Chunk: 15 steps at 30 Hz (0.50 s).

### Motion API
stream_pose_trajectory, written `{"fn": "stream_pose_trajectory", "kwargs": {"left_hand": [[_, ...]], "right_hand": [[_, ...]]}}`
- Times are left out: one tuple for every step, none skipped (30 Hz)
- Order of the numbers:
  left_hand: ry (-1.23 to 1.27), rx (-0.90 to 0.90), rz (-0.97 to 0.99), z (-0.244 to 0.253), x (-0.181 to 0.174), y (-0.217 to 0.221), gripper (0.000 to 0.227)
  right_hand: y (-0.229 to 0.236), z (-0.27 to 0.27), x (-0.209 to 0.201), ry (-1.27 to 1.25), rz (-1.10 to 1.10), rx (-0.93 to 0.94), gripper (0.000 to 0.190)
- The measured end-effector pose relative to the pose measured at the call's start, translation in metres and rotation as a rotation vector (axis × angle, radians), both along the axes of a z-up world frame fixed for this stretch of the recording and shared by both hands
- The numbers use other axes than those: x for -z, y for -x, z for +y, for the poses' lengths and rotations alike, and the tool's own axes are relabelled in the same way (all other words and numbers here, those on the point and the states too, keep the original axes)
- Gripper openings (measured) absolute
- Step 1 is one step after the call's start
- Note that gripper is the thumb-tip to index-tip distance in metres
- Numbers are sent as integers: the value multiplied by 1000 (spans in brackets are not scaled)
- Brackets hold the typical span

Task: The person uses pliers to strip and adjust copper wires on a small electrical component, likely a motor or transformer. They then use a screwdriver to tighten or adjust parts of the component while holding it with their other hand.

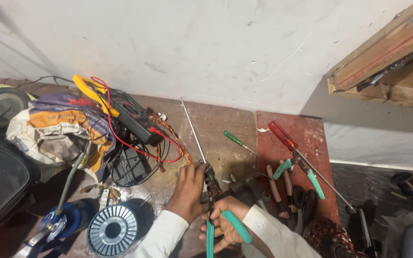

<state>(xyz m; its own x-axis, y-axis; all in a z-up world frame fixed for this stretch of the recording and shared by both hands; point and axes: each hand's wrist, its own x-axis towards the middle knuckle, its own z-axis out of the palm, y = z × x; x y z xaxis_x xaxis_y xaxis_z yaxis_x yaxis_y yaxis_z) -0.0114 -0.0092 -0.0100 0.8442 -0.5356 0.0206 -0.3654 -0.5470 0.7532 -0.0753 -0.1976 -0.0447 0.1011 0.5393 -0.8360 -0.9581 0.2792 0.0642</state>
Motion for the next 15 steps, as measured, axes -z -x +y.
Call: {"fn": "stream_pose_trajectory", "kwargs": {"left_hand": [[13,10,-9,0,0,-2,103],[24,19,-11,0,1,-1,102],[19,28,-8,0,2,0,103],[13,35,-7,1,2,0,104],[7,41,-6,2,3,0,105],[0,51,-6,3,2,-2,106],[-7,62,-6,3,2,-2,106],[-13,70,-6,3,1,-3,106],[-13,76,6,3,1,-3,107],[-12,82,19,4,1,-3,107],[-11,87,32,4,0,-4,108],[-16,87,26,4,0,-5,108],[-21,87,19,5,0,-6,107],[-24,88,17,4,0,-5,107],[-31,84,20,4,2,-7,108]], "right_hand": [[-10,-3,-6,5,15,-61,33],[-17,-5,-12,-39,75,-58,33],[-25,-9,-17,-83,134,-54,34],[-33,-12,-21,-96,137,-108,33],[-40,-16,-23,-108,140,-161,32],[-46,-20,-23,-125,141,-216,32],[-49,-22,-21,-150,139,-219,30],[-52,-26,-16,-174,138,-224,29],[-55,-29,-9,-198,137,-228,28],[-56,-30,-1,-192,111,-277,25],[-57,-31,7,-186,84,-325,21],[-56,-30,15,-180,59,-374,17],[-54,-27,23,-58,25,-434,16],[-49,-23,29,66,-5,-491,15],[-41,-18,33,191,-34,-548,14]]}}
